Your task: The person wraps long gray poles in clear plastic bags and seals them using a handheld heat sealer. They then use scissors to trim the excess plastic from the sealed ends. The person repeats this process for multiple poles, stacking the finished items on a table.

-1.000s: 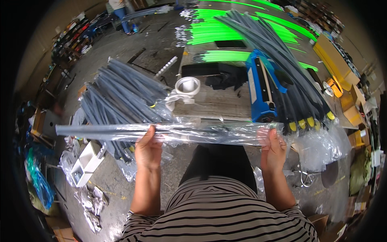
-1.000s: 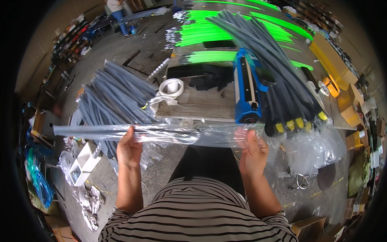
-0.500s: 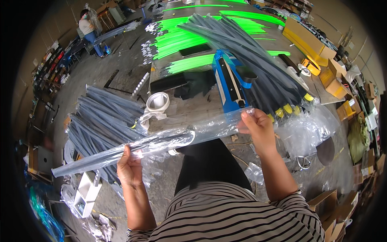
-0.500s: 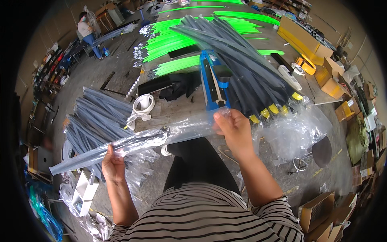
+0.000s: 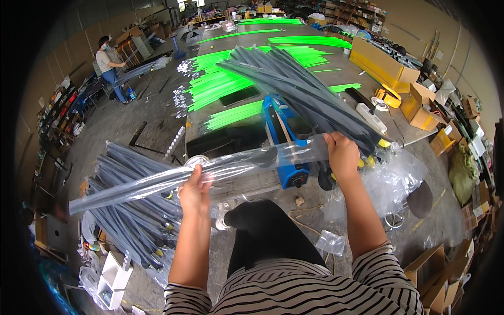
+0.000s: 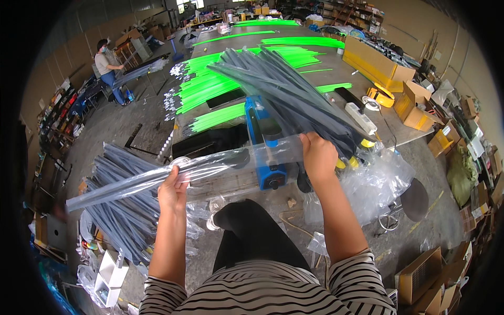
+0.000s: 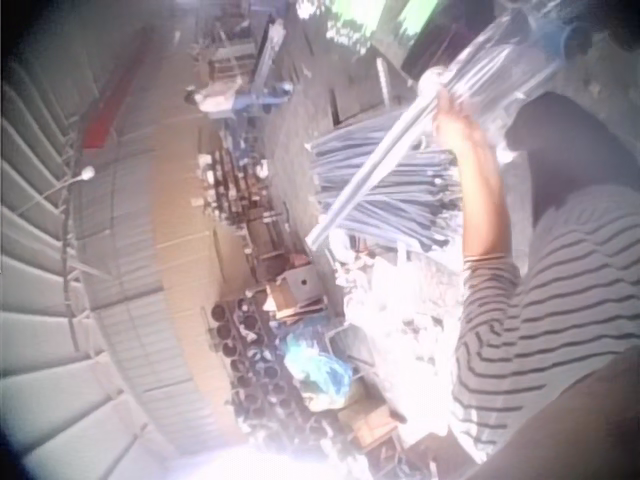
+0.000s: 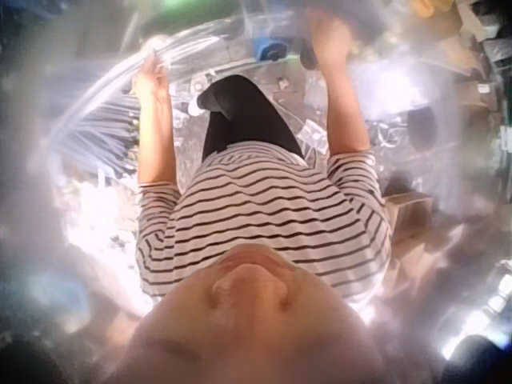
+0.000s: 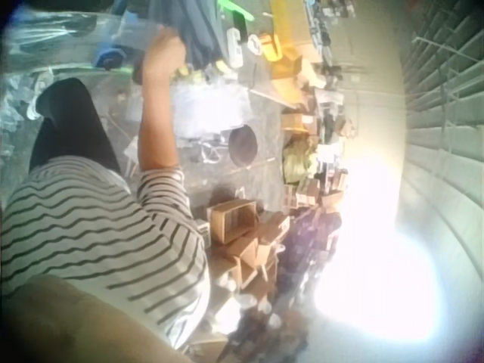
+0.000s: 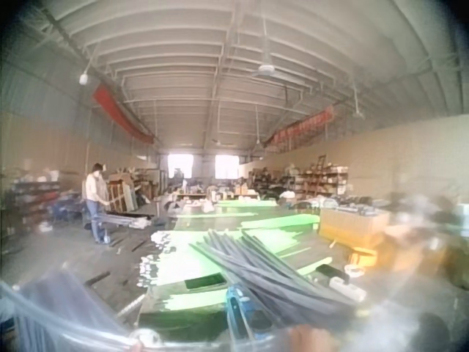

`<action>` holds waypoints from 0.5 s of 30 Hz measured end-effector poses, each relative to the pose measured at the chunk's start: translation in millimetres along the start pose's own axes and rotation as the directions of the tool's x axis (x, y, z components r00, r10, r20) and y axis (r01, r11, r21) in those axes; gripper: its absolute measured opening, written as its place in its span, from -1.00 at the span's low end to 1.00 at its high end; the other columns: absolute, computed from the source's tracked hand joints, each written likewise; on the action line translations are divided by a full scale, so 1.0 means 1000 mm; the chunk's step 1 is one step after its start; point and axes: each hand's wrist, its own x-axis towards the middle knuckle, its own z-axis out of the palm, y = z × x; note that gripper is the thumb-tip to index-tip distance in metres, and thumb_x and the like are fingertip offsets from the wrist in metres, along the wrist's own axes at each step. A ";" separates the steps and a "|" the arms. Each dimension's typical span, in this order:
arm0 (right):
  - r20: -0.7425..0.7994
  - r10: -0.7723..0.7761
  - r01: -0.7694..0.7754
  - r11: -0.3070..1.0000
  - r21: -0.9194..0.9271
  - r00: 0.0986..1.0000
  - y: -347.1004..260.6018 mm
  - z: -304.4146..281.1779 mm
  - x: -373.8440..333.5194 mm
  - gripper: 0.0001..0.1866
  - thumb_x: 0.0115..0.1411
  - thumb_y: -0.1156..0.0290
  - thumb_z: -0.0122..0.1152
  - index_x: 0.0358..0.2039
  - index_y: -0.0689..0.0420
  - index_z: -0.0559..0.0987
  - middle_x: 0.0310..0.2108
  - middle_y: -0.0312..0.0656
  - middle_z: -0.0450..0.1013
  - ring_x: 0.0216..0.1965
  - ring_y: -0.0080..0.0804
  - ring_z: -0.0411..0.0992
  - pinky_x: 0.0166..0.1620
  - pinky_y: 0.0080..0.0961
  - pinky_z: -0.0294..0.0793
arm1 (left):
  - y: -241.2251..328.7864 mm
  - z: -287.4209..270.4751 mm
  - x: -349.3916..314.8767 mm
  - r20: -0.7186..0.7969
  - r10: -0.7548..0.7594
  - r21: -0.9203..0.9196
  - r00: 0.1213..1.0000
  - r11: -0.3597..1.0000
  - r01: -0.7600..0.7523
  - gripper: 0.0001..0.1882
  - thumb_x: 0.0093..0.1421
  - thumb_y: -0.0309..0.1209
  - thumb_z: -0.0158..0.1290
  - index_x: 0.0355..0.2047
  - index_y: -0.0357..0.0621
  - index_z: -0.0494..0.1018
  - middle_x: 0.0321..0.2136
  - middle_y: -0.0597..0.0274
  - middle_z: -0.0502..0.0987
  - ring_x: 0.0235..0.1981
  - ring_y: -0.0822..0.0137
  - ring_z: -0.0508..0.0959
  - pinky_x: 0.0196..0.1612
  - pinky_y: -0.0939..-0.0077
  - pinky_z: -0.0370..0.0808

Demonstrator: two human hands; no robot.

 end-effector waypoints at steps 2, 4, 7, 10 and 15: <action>0.011 -0.006 0.006 0.997 -0.077 1.000 0.003 0.008 0.013 -0.73 0.07 0.19 0.00 -0.57 0.13 0.47 -0.64 0.00 0.40 -0.53 -0.03 0.40 -0.47 -0.25 0.38 | -0.007 0.013 0.012 0.002 -0.016 -0.022 1.000 1.000 0.016 -0.77 -0.05 -0.52 0.12 -0.37 -0.23 0.34 -0.50 0.20 0.47 -0.51 0.34 0.49 -0.43 0.45 0.50; 0.045 0.006 0.001 0.989 -0.150 0.999 0.007 0.016 0.021 -0.73 0.07 0.17 -0.02 -0.54 0.12 0.46 -0.63 -0.01 0.41 -0.52 -0.05 0.41 -0.45 -0.25 0.39 | -0.010 0.023 0.020 -0.017 -0.029 -0.015 0.999 0.999 0.028 -0.76 -0.06 -0.52 0.12 -0.37 -0.24 0.33 -0.51 0.19 0.46 -0.52 0.33 0.50 -0.43 0.45 0.51; 0.115 0.033 -0.006 0.975 -0.223 0.993 0.008 0.024 0.028 -0.73 0.08 0.16 -0.03 -0.50 0.11 0.44 -0.61 -0.03 0.43 -0.51 -0.07 0.43 -0.44 -0.25 0.40 | -0.015 0.027 0.029 -0.023 -0.015 -0.003 1.000 1.000 0.015 -0.73 -0.07 -0.54 0.13 -0.37 -0.31 0.29 -0.51 0.14 0.45 -0.53 0.29 0.50 -0.45 0.45 0.53; 0.131 0.055 -0.021 0.968 -0.251 0.990 0.012 0.028 0.031 -0.74 0.08 0.16 -0.04 -0.47 0.11 0.43 -0.56 -0.05 0.44 -0.49 -0.10 0.44 -0.43 -0.28 0.41 | -0.022 0.030 0.031 -0.037 -0.012 -0.007 0.999 1.000 0.011 -0.72 -0.07 -0.55 0.13 -0.37 -0.34 0.27 -0.48 0.10 0.45 -0.54 0.26 0.50 -0.46 0.42 0.54; -0.062 0.028 -0.038 0.985 -0.168 0.998 -0.004 0.000 0.024 -0.79 0.06 0.28 0.02 -0.35 0.12 0.45 -0.34 -0.05 0.40 -0.39 -0.16 0.43 -0.41 -0.34 0.42 | -0.023 0.037 0.027 -0.060 -0.015 0.065 0.998 0.998 0.019 -0.81 -0.01 -0.51 0.07 -0.38 -0.28 0.33 -0.49 0.20 0.46 -0.48 0.32 0.48 -0.36 0.44 0.49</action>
